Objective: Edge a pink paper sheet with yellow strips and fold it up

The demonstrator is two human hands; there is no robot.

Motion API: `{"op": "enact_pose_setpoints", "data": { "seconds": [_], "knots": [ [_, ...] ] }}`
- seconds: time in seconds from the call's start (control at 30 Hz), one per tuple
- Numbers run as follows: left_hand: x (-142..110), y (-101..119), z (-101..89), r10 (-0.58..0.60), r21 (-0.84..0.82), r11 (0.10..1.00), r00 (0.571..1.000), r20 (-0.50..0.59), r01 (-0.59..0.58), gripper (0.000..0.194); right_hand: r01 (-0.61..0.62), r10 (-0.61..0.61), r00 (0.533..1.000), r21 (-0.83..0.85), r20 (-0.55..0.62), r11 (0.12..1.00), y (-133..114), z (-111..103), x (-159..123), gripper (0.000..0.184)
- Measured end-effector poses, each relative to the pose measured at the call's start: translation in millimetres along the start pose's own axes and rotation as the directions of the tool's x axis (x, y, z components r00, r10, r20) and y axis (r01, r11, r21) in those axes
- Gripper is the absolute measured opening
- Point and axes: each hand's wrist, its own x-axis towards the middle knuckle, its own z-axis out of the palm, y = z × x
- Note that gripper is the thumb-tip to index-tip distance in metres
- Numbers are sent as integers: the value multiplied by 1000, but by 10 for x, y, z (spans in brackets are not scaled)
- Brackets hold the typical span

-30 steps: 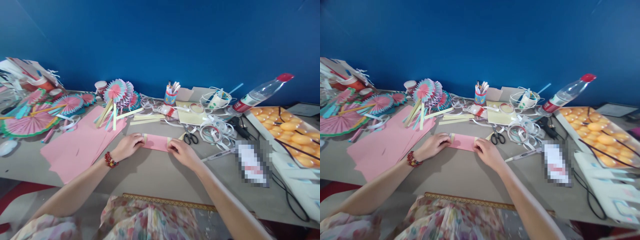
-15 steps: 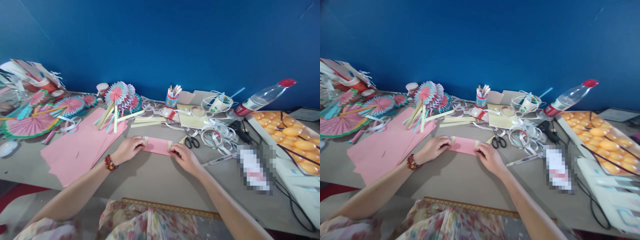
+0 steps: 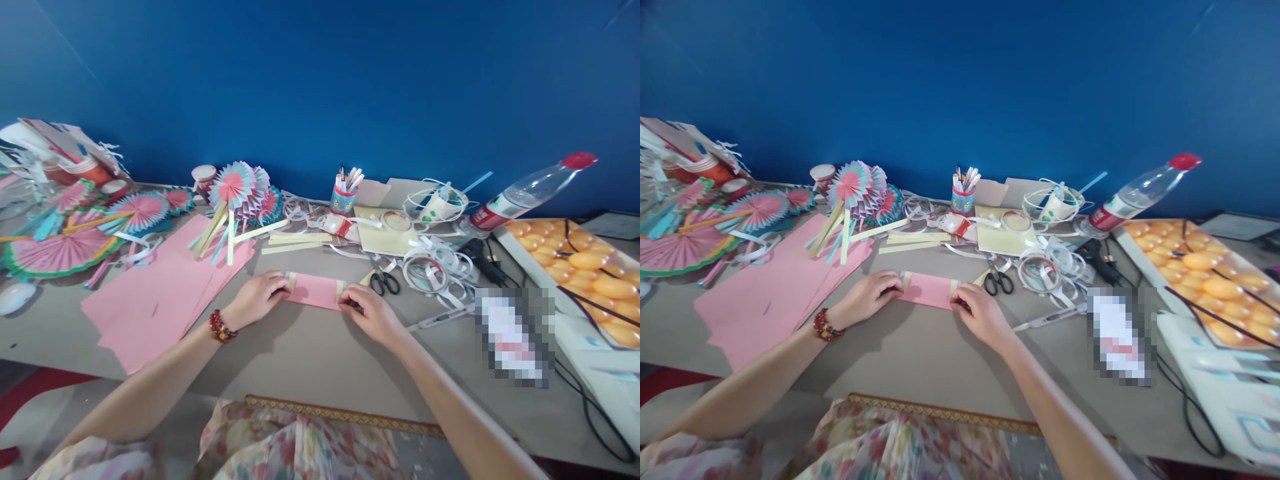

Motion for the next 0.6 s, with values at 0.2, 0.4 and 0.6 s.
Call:
{"op": "enact_pose_setpoints", "data": {
  "seconds": [0.2,0.4,0.6],
  "knots": [
    [4,26,-7,-7,24,1000,1000,1,7,16,76,-74,997,-90,32,993,41,38,-47,37],
    [0,27,-16,-15,60,998,1000,-3,15,17,140,-111,988,-341,102,929,18,83,-92,53],
    [-25,197,16,-13,238,971,999,-31,20,21,156,-112,987,-563,113,812,-100,116,-144,48]
  ]
}}
